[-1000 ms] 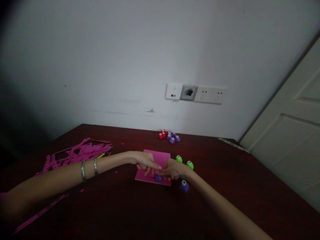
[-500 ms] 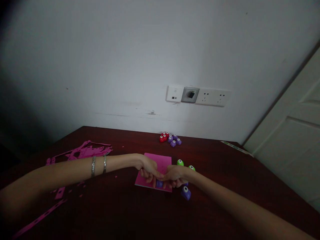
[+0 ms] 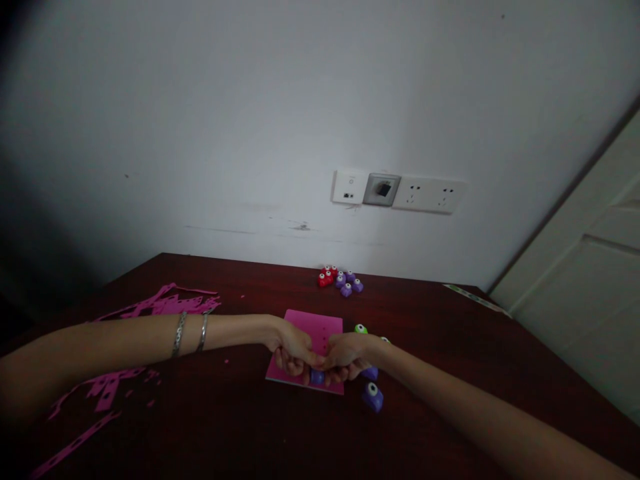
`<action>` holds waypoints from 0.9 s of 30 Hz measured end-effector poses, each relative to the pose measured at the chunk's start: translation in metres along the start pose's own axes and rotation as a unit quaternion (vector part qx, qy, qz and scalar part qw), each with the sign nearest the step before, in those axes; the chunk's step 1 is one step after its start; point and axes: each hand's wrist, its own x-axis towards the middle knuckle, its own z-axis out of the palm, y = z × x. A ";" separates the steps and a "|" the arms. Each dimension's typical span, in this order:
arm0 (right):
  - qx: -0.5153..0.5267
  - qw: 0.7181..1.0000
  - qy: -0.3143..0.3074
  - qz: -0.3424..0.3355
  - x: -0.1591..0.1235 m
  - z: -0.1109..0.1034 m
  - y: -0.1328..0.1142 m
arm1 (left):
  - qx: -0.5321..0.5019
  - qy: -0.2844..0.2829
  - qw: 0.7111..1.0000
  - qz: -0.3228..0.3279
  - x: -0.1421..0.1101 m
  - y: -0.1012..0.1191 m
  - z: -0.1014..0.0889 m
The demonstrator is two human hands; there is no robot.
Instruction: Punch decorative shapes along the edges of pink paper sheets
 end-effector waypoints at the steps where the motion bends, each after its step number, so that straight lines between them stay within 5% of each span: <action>1: -0.005 1.000 0.009 0.003 -0.002 0.001 -0.002 | -0.006 0.011 1.000 0.011 0.000 -0.001 0.001; 9: -0.031 0.999 0.016 0.003 -0.001 -0.001 -0.005 | -0.026 0.093 0.995 0.006 -0.009 -0.001 0.016; 20: -0.040 0.997 0.058 -0.011 -0.006 0.007 -0.002 | -0.001 0.028 0.999 -0.017 -0.007 0.000 0.007; 27: -0.101 0.983 0.149 -0.034 -0.014 0.019 -0.004 | 0.053 0.088 0.994 -0.020 -0.018 0.015 0.014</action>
